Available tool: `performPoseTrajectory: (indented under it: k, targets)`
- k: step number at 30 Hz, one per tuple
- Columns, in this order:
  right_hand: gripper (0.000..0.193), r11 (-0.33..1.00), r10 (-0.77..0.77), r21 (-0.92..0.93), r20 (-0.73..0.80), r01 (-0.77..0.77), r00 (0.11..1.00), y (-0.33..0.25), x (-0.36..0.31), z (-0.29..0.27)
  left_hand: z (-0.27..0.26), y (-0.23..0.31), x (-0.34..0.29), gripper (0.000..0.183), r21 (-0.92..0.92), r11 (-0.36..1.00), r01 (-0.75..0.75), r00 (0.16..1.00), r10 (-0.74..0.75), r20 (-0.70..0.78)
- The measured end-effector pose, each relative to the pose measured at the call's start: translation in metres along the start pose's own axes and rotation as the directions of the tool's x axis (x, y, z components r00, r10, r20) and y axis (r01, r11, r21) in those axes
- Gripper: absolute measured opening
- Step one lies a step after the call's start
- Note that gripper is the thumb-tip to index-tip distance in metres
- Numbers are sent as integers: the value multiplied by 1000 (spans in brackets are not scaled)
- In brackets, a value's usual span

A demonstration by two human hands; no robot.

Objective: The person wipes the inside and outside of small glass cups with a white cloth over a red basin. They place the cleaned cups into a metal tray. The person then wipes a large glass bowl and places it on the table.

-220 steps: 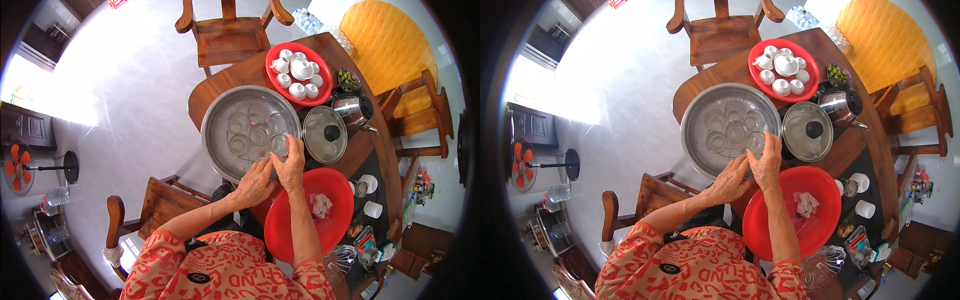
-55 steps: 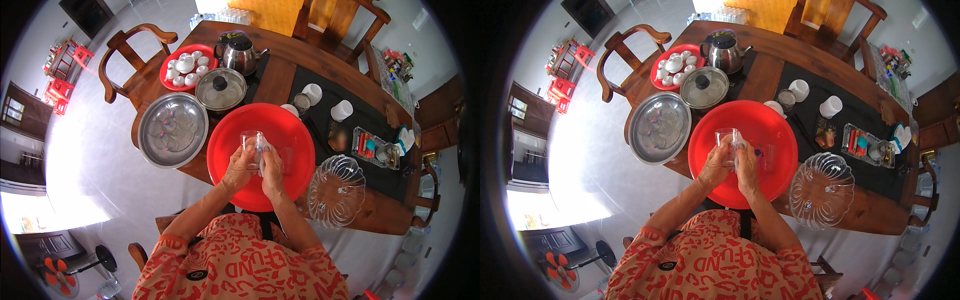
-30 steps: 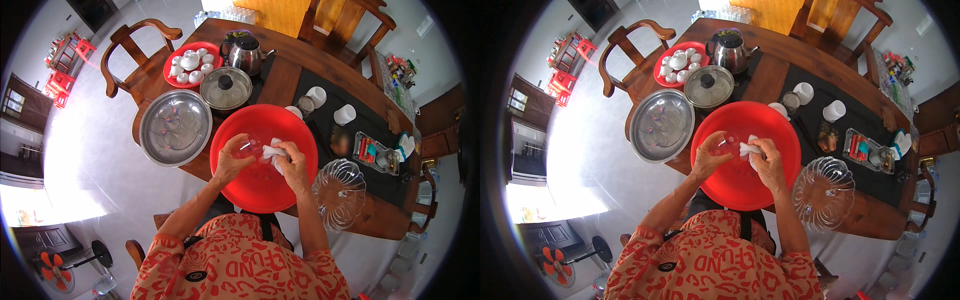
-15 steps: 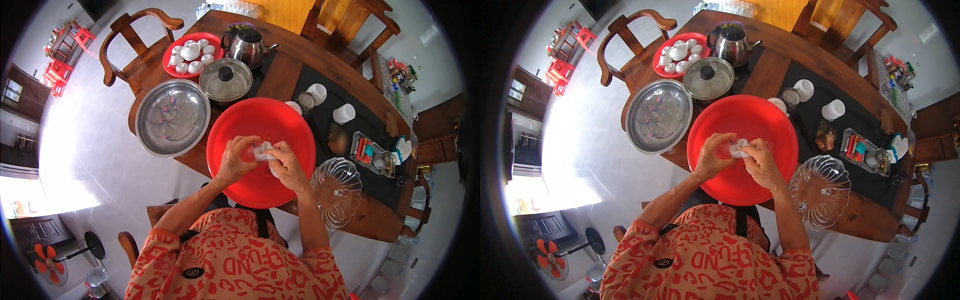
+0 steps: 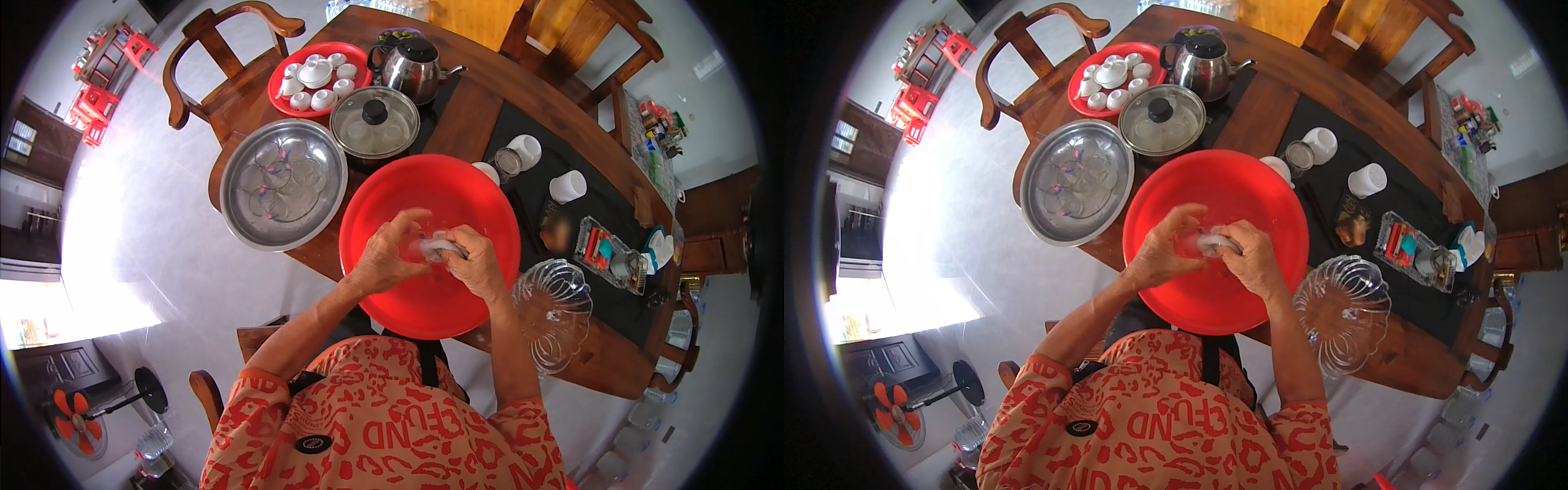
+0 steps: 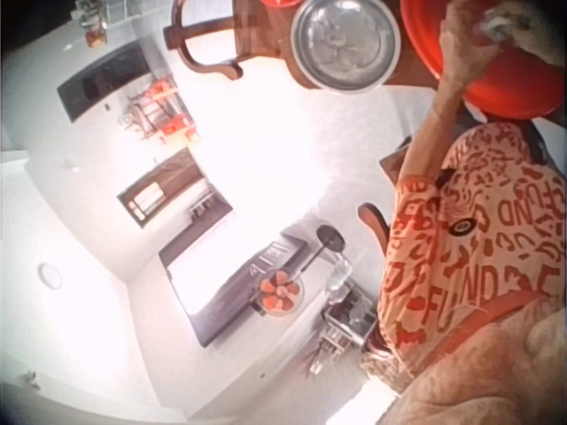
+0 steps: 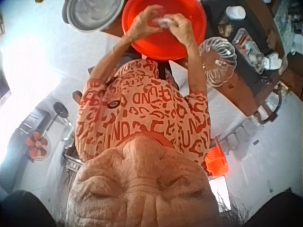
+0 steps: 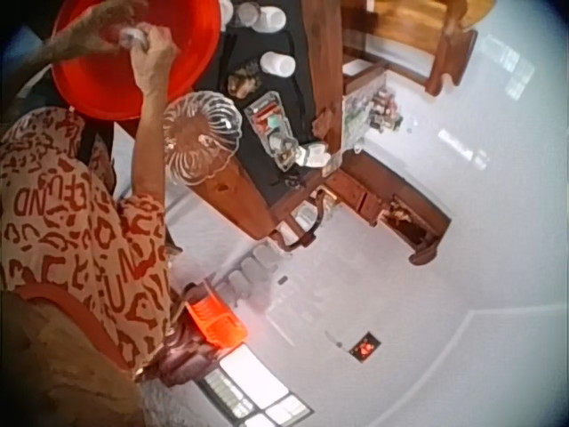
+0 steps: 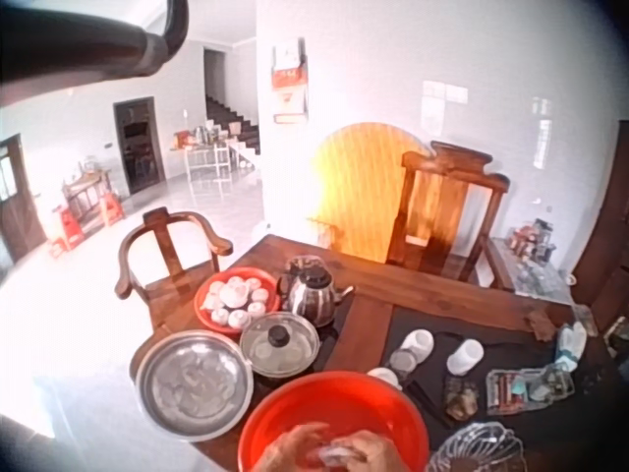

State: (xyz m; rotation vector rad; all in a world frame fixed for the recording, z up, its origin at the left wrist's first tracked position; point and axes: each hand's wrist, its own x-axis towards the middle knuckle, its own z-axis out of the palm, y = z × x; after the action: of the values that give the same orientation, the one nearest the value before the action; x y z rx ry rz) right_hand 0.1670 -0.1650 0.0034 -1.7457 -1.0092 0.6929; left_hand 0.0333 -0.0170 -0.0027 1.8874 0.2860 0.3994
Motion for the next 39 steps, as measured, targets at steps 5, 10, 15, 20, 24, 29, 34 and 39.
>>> performPoseTrajectory:
  k: [5, 10, 15, 20, 24, 29, 34, 39]
  targets:
    - [25, 928, 96, 370, -97, -54, 991, -7, 2, 6, 0, -6, 3, 38, -653, 729, 208, 936, -343, -85]
    - [34, 975, -221, -84, -221, 207, 950, -24, 6, 17, 6, -1, 6, 45, -556, 692, 461, 785, -610, -109]
    - [53, 899, -405, -258, -179, 355, 896, -31, 16, 11, 14, -5, 1, 45, -554, 751, 359, 795, -557, -240]
    - [54, 866, -435, -340, -146, 368, 889, -48, 24, 5, 13, 1, 5, 45, -541, 796, 271, 836, -474, -278]
    - [38, 965, 133, 233, -43, -120, 990, -38, 21, 6, 8, 0, 7, 38, -420, 901, 108, 851, -302, -429]
    - [30, 619, 385, 628, 280, -471, 879, -28, 12, 15, 4, -1, 6, 34, -349, 932, 99, 843, -265, -467]
    - [38, 983, 119, 144, -25, -114, 993, -28, 13, 20, 2, -2, 5, 33, -342, 928, 147, 850, -296, -435]
    - [50, 702, -589, -568, -125, 429, 798, -32, 24, 19, -1, 2, 9, 34, -376, 906, 193, 869, -335, -364]
